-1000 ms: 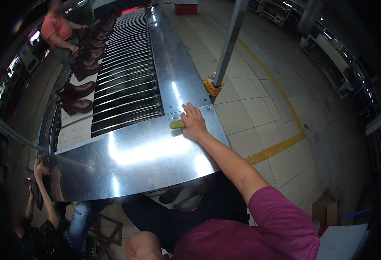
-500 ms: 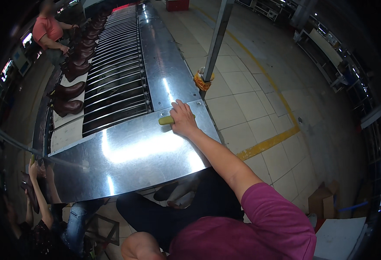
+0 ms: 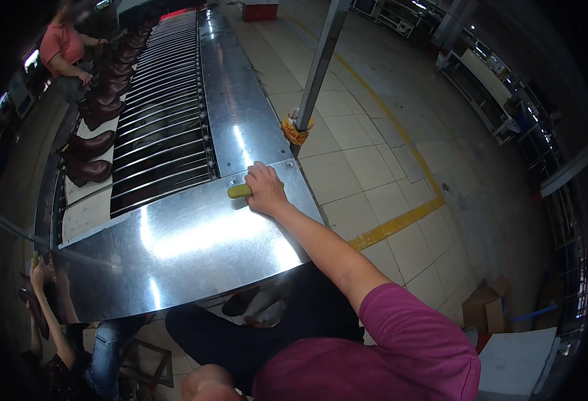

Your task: Clean and brush leather boots using a handheld tool in a factory setting.

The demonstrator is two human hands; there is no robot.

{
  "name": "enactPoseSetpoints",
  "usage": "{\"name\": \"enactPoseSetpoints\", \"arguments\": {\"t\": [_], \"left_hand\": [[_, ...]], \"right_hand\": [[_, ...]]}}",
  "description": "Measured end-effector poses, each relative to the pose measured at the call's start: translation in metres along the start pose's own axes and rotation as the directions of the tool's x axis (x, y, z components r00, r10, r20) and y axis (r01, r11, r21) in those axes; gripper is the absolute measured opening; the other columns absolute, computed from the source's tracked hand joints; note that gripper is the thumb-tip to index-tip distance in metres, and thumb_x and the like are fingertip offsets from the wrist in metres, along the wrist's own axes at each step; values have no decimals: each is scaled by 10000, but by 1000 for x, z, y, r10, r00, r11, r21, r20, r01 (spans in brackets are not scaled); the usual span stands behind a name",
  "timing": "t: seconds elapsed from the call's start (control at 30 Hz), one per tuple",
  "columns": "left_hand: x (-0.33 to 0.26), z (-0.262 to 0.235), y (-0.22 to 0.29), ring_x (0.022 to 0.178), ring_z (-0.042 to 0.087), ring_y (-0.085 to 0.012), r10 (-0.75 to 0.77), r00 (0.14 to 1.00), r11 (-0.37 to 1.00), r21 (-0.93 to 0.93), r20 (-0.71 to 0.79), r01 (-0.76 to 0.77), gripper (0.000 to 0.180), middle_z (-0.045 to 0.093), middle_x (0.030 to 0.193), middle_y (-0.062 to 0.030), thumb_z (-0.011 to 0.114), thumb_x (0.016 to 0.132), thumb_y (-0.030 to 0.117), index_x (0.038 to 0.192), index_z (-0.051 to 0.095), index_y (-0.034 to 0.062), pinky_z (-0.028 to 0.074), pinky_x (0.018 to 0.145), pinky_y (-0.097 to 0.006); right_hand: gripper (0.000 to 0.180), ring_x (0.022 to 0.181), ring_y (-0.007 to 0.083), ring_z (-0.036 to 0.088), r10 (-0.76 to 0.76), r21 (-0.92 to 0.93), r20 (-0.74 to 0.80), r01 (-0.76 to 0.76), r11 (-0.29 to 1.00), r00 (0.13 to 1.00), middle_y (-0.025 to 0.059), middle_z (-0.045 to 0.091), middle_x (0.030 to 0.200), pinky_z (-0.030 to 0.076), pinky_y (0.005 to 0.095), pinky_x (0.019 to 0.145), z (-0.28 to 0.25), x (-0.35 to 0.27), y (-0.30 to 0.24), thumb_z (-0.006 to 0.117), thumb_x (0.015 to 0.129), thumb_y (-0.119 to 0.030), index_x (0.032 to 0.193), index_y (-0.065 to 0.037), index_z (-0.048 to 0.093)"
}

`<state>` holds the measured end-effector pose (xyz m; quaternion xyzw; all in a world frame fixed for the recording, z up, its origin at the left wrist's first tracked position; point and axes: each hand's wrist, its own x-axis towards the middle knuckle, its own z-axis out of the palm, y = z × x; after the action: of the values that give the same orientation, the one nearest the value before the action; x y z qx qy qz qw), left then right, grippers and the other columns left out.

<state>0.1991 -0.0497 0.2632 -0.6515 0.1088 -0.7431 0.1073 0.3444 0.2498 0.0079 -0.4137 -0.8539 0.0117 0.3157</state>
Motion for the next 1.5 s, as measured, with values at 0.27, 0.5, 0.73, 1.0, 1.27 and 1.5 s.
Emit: {"name": "enactPoseSetpoints", "arguments": {"t": [0.27,0.5,0.73,1.0,1.27,1.5], "left_hand": [[-31,-2,-2,635,631,-185,-744,658,662,263,118,702,417,626,771,-41,620,1019,420,776,636,81,555,545,-324],[-21,2,-24,690,662,-180,-613,697,781,154,372,605,194,666,796,-34,825,865,249,874,745,72,563,571,-278],[-139,-81,-82,629,654,-190,-763,625,594,556,163,581,68,684,755,-76,785,878,124,884,735,78,511,558,-296],[-247,-291,-132,677,633,-85,-752,-195,-372,162,-630,914,302,671,782,-9,669,996,354,942,726,62,509,592,-229],[-291,-458,-219,743,628,-103,-574,-121,-425,169,-810,889,294,669,885,12,718,955,397,1032,673,116,517,644,-267],[-355,-604,-303,1163,624,-332,-508,163,-424,410,-846,807,738,649,1299,-154,771,842,575,1340,614,54,492,978,-487]], "right_hand": [[229,1289,354,481,20,-18,5,-20,1000,1000,161,607,1189,389,448,1073,-2,-7,6,709,692,-58,910,-20,649],[274,1264,398,527,-35,-30,-39,34,999,999,165,628,1129,413,503,1067,18,-1,4,708,674,-42,940,-43,641],[346,1305,400,507,-39,-35,2,39,999,999,174,626,1221,394,511,1087,12,-3,7,709,676,-31,1017,-22,654],[253,1237,368,555,-9,-12,31,9,1000,999,168,626,1238,424,473,1035,15,2,1,716,773,-70,1015,-26,655],[237,1255,434,554,-61,-37,68,63,997,996,214,621,1217,419,561,1075,11,18,-3,712,838,-45,1066,3,666],[316,1240,441,593,-76,-9,234,81,997,969,212,640,1200,458,581,1048,9,38,-6,809,840,-210,1036,0,674]]}}
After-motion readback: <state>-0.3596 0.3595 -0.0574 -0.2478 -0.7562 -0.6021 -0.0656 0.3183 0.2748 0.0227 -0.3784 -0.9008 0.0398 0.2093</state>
